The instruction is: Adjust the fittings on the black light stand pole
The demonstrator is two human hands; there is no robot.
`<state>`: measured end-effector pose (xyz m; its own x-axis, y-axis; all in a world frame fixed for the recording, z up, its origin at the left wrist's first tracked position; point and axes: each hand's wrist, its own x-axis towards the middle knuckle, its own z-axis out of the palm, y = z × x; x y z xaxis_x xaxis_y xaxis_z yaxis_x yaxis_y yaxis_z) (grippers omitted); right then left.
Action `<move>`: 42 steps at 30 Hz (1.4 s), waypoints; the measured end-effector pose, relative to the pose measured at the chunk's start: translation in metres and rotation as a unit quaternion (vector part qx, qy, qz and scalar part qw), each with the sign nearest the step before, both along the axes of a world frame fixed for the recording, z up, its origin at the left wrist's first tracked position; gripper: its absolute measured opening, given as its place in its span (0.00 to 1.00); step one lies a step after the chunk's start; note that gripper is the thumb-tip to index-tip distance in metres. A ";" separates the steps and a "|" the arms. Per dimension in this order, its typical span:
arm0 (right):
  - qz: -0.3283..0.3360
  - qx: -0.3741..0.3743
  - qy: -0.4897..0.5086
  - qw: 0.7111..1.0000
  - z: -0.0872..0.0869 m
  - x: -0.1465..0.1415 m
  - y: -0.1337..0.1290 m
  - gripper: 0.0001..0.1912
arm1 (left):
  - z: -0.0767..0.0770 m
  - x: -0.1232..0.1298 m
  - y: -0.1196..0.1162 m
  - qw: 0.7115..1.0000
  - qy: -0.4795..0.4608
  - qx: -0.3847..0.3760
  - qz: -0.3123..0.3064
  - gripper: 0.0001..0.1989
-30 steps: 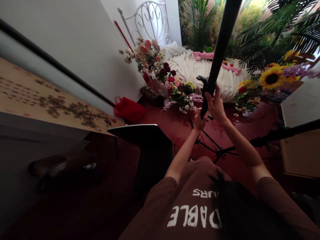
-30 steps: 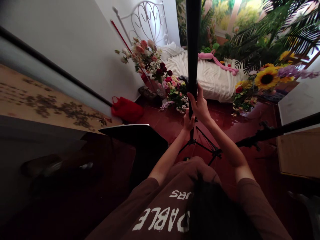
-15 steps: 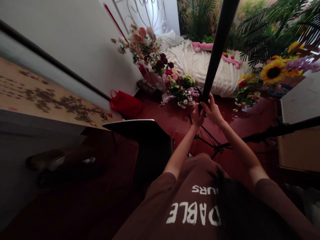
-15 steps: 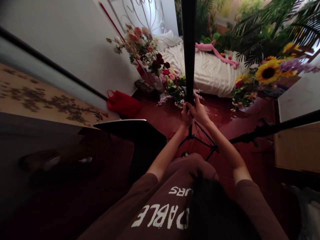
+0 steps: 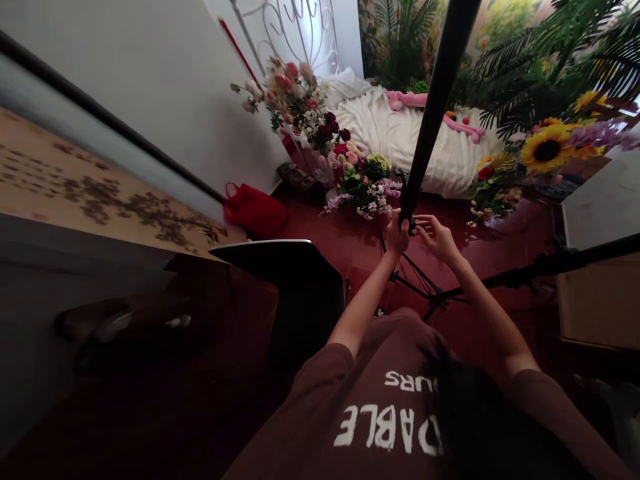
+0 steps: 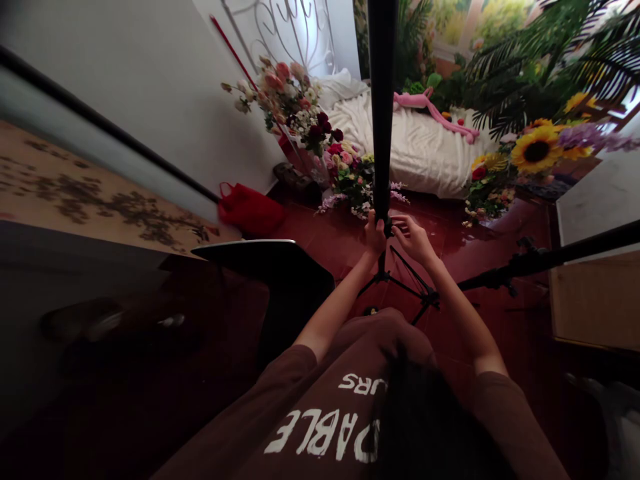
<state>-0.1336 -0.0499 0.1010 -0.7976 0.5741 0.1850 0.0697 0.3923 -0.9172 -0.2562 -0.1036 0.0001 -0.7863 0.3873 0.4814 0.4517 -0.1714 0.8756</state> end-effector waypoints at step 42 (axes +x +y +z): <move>-0.106 -0.026 -0.075 0.991 -0.019 0.005 -0.005 0.34 | -0.021 0.007 -0.008 0.999 -0.021 -0.040 0.004 0.29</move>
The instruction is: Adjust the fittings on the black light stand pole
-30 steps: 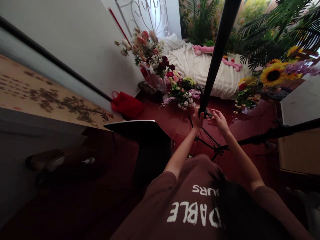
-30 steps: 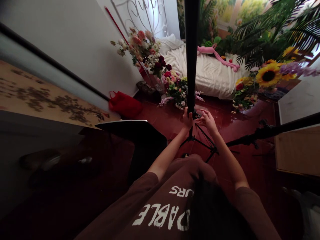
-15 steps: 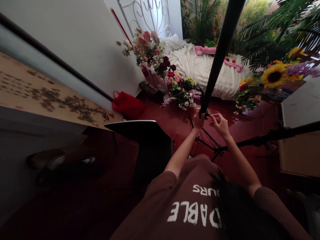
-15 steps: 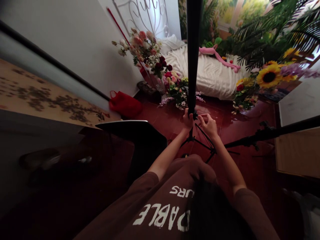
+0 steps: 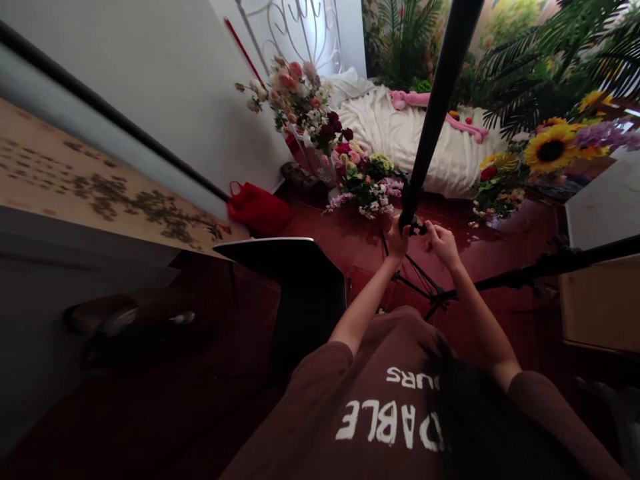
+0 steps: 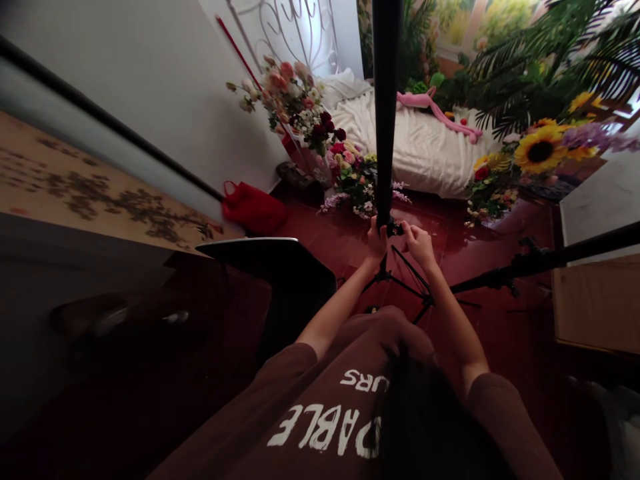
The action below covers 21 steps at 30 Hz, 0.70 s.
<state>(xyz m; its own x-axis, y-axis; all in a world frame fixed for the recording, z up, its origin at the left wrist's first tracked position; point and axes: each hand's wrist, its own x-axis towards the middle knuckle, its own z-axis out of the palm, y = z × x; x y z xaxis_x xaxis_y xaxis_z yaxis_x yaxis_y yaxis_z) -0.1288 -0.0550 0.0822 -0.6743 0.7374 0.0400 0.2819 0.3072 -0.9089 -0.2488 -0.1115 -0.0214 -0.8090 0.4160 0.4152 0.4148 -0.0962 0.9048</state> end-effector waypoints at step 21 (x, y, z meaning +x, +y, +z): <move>-0.272 -0.056 0.026 0.960 -0.024 0.188 0.036 0.28 | -0.013 0.120 0.025 0.954 -0.016 -0.109 -0.280 0.08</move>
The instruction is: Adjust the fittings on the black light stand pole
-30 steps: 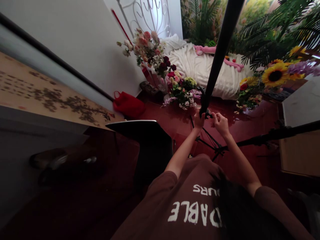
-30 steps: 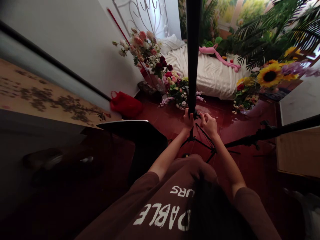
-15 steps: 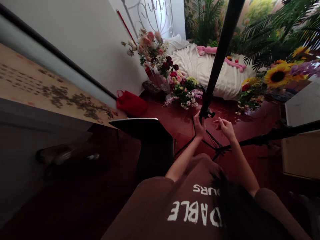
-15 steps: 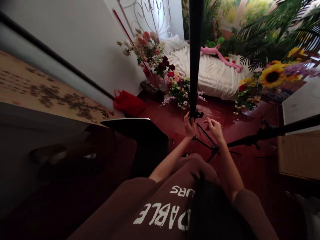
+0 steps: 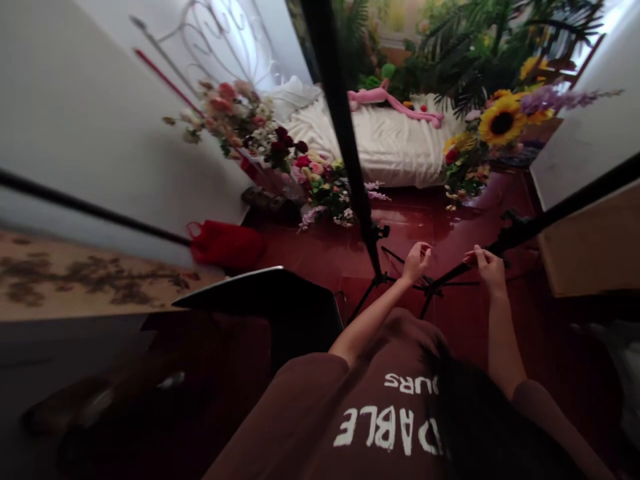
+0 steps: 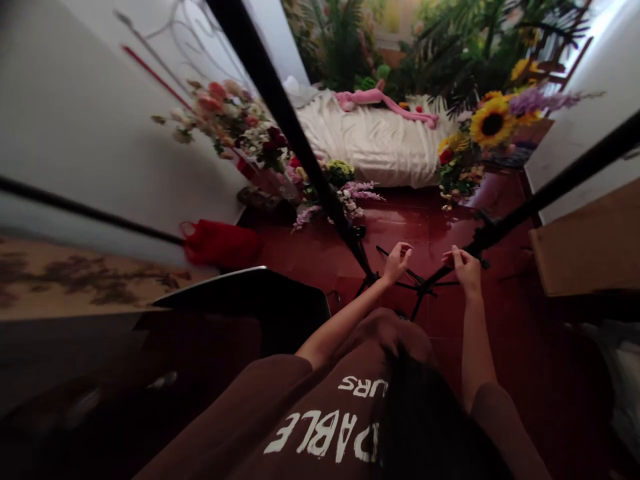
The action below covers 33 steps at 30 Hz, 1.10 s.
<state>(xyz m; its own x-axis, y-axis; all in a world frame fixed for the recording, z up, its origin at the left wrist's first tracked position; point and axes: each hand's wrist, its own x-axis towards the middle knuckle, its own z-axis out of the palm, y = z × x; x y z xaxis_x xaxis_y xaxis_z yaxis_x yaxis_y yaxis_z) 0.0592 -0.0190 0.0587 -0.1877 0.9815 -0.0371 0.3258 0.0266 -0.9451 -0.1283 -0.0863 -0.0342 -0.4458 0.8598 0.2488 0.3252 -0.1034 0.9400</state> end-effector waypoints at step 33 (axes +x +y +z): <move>-0.117 -0.109 0.152 0.975 -0.022 0.074 0.000 0.28 | 0.023 0.124 0.102 0.975 0.001 0.068 -0.213 0.18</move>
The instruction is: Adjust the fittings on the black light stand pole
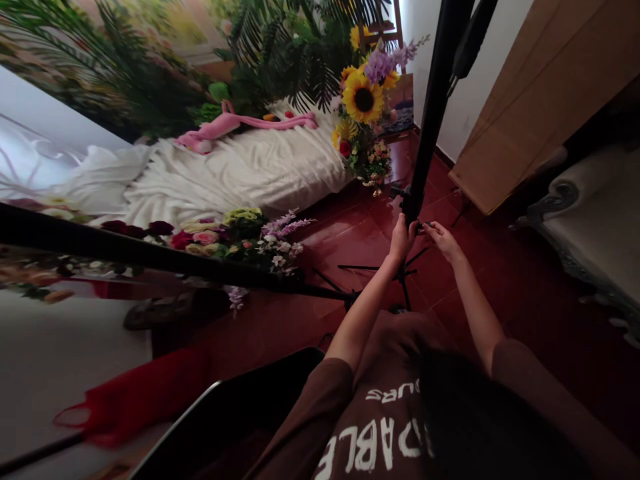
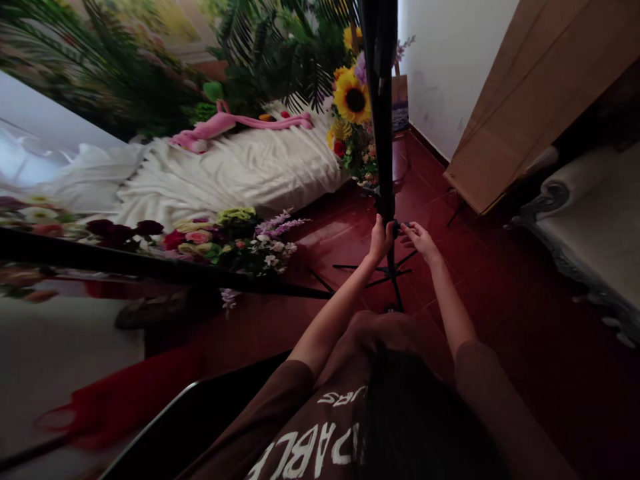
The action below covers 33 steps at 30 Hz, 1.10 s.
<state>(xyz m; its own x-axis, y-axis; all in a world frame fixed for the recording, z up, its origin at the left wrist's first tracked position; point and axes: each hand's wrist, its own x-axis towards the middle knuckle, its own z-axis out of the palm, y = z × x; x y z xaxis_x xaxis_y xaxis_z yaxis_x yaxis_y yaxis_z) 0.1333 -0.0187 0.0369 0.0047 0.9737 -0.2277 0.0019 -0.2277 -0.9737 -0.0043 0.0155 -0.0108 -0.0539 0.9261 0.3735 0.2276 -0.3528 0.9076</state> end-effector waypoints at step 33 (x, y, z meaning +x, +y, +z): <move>-0.001 0.232 -0.083 0.969 0.046 -0.021 0.016 0.22 | -0.010 -0.003 0.005 1.000 0.011 0.010 -0.005 0.18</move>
<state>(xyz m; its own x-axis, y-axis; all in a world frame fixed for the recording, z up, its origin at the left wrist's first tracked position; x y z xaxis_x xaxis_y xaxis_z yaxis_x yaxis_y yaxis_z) 0.1126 -0.0027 0.0827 0.0060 0.9712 0.2383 0.1668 0.2340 -0.9578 -0.0069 0.0201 -0.0210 -0.0352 0.9189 0.3928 0.2439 -0.3733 0.8951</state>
